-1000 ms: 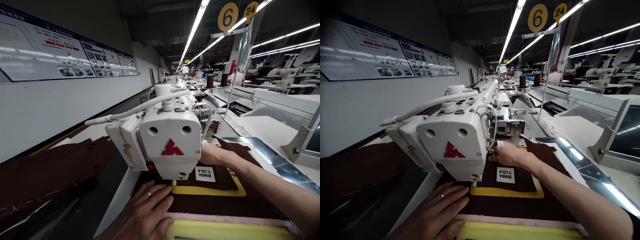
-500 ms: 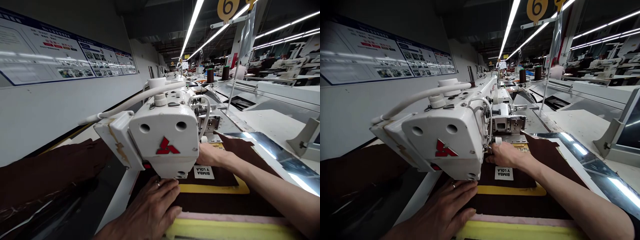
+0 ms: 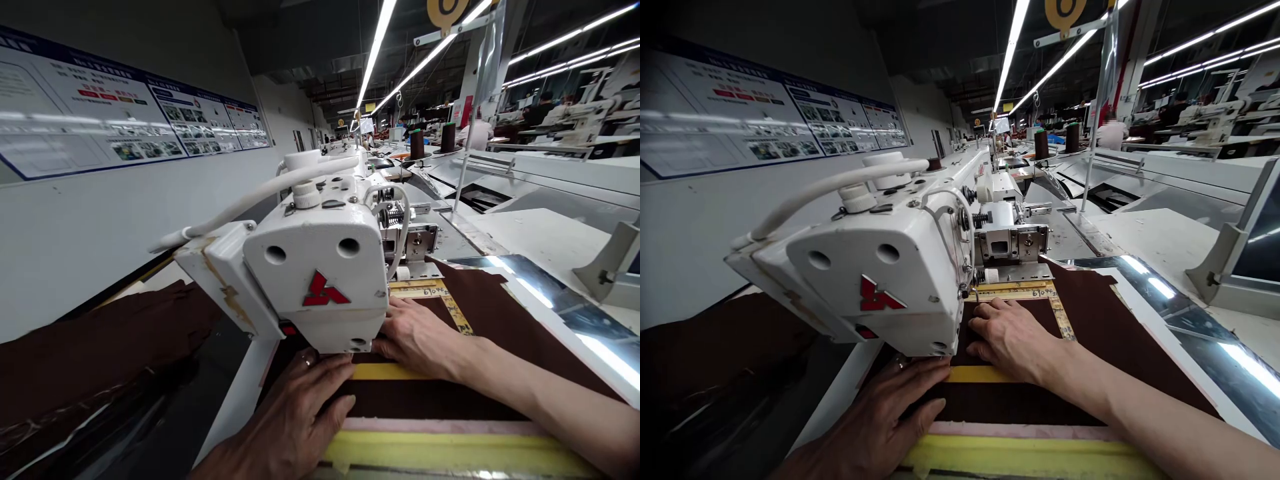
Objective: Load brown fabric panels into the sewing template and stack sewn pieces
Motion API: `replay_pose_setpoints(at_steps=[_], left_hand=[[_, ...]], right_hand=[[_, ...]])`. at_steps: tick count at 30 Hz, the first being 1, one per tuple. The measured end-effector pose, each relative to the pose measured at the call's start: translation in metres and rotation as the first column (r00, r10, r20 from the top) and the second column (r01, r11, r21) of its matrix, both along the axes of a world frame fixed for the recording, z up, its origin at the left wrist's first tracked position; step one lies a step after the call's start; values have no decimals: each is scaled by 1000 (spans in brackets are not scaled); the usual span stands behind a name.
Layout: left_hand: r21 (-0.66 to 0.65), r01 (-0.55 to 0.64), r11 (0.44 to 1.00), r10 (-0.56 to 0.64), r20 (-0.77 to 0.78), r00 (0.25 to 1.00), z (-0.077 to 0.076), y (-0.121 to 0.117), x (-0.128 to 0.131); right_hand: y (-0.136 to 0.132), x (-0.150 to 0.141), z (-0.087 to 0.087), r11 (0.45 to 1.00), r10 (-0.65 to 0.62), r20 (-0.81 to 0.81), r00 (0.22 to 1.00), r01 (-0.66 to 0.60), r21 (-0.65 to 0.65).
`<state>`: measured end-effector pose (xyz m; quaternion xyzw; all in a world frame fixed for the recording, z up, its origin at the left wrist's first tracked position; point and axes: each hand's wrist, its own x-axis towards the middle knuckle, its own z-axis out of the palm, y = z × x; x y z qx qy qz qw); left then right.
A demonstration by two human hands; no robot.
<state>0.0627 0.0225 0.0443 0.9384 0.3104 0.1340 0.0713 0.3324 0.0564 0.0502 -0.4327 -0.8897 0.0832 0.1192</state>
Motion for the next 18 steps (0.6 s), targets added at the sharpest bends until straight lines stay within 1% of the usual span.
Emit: replay_pose_setpoints(at_steps=[4, 8, 11, 15, 17, 18], left_hand=[[27, 9, 1000, -8, -49, 999, -2, 1, 2], [36, 18, 999, -14, -107, 994, 3, -2, 7], [53, 40, 998, -32, -145, 989, 7, -3, 7], [106, 93, 990, -78, -133, 988, 7, 2, -5], [119, 80, 990, -68, -103, 992, 6, 8, -14], [118, 51, 992, -42, -82, 996, 5, 13, -18]], right_hand=[[1, 7, 3, 1000, 14, -20, 1000, -14, -19], [-3, 9, 6, 999, 26, -32, 999, -27, -19], [-7, 8, 3, 1000, 24, -32, 999, -24, -10], [-6, 6, -1, 1000, 29, -33, 999, -28, 6], [-4, 5, -1, 1000, 23, -46, 999, -23, 18], [-2, 4, -1, 999, 19, -51, 999, -18, 26]])
